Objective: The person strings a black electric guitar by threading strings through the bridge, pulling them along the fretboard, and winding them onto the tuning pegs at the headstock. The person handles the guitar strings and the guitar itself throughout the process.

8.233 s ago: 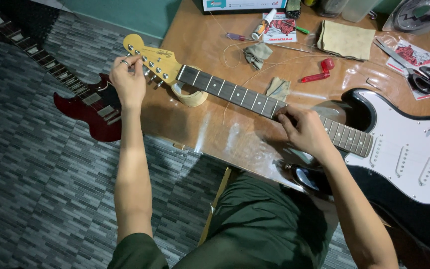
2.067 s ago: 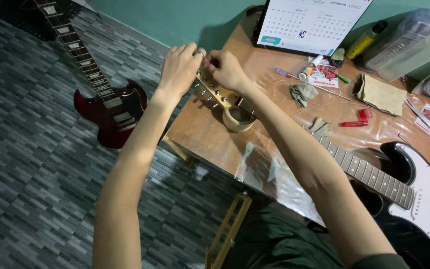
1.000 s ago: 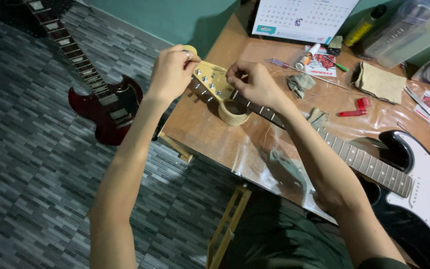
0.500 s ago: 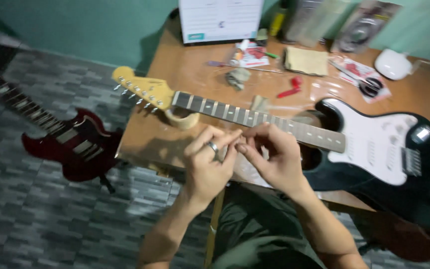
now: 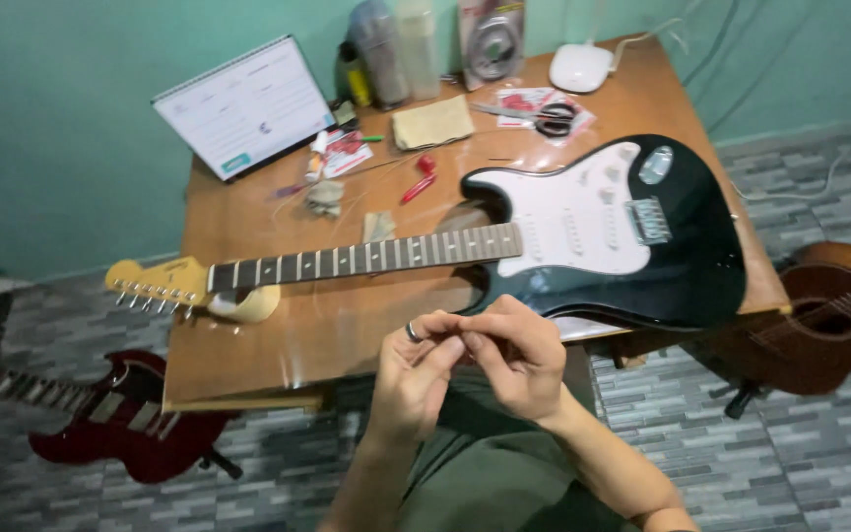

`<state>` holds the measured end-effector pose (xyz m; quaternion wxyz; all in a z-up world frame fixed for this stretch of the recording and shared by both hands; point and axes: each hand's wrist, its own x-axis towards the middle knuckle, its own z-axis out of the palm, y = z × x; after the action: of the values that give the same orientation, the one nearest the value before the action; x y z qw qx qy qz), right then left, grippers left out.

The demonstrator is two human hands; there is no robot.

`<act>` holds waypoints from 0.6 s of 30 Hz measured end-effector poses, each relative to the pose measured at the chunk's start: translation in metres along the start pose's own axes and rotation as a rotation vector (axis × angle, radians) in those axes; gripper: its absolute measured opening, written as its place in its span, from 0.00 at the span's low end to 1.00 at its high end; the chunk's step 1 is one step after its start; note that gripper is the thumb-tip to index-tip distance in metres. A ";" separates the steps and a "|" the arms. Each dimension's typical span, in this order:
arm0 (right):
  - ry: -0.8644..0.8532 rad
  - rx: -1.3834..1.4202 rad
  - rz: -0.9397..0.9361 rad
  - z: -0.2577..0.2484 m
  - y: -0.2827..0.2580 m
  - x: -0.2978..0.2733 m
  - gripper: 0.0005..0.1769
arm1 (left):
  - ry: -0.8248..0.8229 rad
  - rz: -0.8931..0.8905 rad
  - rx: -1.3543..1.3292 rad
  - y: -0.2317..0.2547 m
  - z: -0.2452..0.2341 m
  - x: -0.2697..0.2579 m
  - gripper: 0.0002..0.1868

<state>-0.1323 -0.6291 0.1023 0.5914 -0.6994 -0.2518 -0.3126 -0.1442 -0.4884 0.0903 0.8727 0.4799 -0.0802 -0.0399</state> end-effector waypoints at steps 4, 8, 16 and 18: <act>0.068 0.278 0.100 -0.026 0.014 -0.021 0.04 | -0.035 -0.171 -0.169 -0.031 0.009 0.007 0.08; 0.132 0.384 0.175 -0.046 0.020 -0.038 0.03 | -0.023 -0.196 -0.213 -0.061 0.018 0.005 0.07; -0.035 -0.110 0.146 -0.086 0.028 -0.049 0.05 | 0.063 0.214 0.736 -0.059 0.068 0.001 0.03; -0.055 -0.161 0.114 -0.091 0.028 -0.052 0.06 | 0.003 0.449 1.027 -0.060 0.073 0.003 0.03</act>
<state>-0.1596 -0.7225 0.0549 0.5431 -0.7661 -0.2018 -0.2781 -0.1536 -0.5816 0.0788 0.5139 0.8147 -0.1883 0.1917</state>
